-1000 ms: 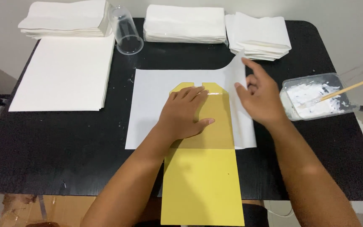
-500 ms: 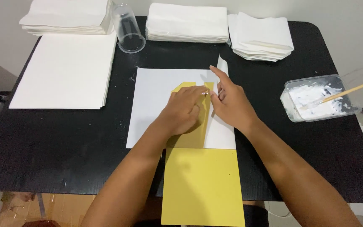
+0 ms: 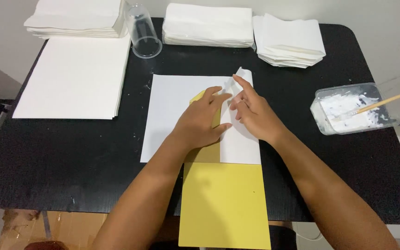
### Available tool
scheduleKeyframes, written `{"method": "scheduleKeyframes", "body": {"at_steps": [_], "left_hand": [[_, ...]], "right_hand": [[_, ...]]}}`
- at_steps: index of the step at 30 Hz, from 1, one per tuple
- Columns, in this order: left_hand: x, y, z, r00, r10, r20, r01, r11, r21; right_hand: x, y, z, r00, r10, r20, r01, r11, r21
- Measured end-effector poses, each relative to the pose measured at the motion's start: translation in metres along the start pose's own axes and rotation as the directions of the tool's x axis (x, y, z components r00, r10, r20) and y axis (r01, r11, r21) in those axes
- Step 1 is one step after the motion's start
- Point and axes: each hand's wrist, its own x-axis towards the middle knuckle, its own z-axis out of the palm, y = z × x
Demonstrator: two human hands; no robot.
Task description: Folding paper sheets and applying glue with a brush to assemble bags
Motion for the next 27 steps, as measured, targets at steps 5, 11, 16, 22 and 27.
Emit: {"method": "scheduleKeyframes", "body": {"at_steps": [5,11,16,22,27], "left_hand": [[0.005,0.000,0.003,0.998,-0.053,0.017,0.051,0.995,0.082],[0.007,0.001,0.003,0.995,-0.093,0.034,0.087,0.984,0.153],[0.005,-0.002,0.002,0.994,-0.097,0.055,0.088,0.985,0.145],[0.004,-0.007,0.004,0.995,-0.079,0.055,0.072,0.990,0.124],[0.005,-0.008,0.003,0.996,-0.063,0.067,0.053,0.990,0.131]], "right_hand": [[-0.002,-0.004,-0.004,1.000,-0.012,-0.029,0.014,0.998,0.059],[-0.001,0.013,-0.011,0.995,-0.021,-0.095,-0.022,0.901,-0.432],[0.005,0.032,-0.008,0.996,0.080,0.043,-0.038,0.795,-0.605],[0.012,0.035,-0.014,0.990,0.072,0.122,0.002,0.854,-0.521],[0.000,0.024,-0.030,0.988,0.086,0.126,-0.009,0.857,-0.515]]}}
